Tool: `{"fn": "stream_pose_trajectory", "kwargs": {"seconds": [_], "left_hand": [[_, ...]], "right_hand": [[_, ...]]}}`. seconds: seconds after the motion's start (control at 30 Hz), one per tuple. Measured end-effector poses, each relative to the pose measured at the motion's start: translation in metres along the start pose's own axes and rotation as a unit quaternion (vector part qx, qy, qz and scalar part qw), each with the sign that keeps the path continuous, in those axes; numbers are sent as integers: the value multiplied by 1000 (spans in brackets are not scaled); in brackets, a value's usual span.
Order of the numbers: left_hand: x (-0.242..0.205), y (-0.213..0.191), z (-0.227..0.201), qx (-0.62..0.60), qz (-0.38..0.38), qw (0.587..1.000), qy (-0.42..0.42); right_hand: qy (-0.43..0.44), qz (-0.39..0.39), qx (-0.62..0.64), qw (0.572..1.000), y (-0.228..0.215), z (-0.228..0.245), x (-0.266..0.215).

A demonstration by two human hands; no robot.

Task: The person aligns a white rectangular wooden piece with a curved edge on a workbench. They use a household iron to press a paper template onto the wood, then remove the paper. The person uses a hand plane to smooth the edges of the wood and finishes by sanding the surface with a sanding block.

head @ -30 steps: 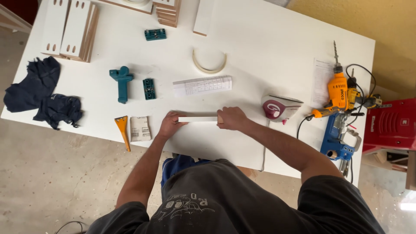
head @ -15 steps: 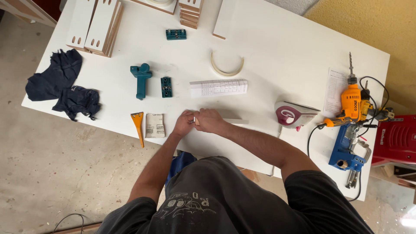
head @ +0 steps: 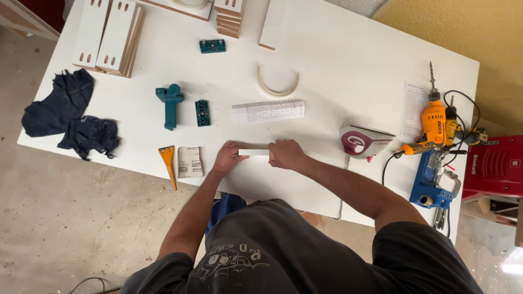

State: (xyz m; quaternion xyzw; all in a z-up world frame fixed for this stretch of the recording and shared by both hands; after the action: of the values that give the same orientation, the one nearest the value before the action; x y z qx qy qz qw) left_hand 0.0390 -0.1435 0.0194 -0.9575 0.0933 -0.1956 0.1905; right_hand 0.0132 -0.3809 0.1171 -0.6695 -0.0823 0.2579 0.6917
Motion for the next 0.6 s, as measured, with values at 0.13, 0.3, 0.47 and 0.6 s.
{"fn": "stream_pose_trajectory", "kwargs": {"seconds": [0.13,0.3,0.47,0.6], "left_hand": [[-4,3,3,11,8,1000,-11],[-4,4,7,17,13,999,-41],[0,-1,-11,1,19,998,-62],[-2,1,-6,17,25,997,-67]], "right_hand": [[27,18,7,999,-9,-29,-26],[71,42,-16,996,-8,-70,-52],[84,75,-10,994,-20,-84,-71],[107,96,-55,988,13,-114,-87]]}}
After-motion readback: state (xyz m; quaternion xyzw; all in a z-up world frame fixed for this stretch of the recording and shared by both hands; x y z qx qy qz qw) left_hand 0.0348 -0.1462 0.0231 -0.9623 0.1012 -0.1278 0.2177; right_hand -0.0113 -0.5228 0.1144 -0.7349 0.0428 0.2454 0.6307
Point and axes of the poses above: each hand's wrist, its own x-axis towards the middle knuckle, its own y-axis out of the palm, z = x × y, the point moved 3 cm from there along x, towards the middle knuckle, and after that the axes turned 10 degrees about -z, right-handed, at the moved point
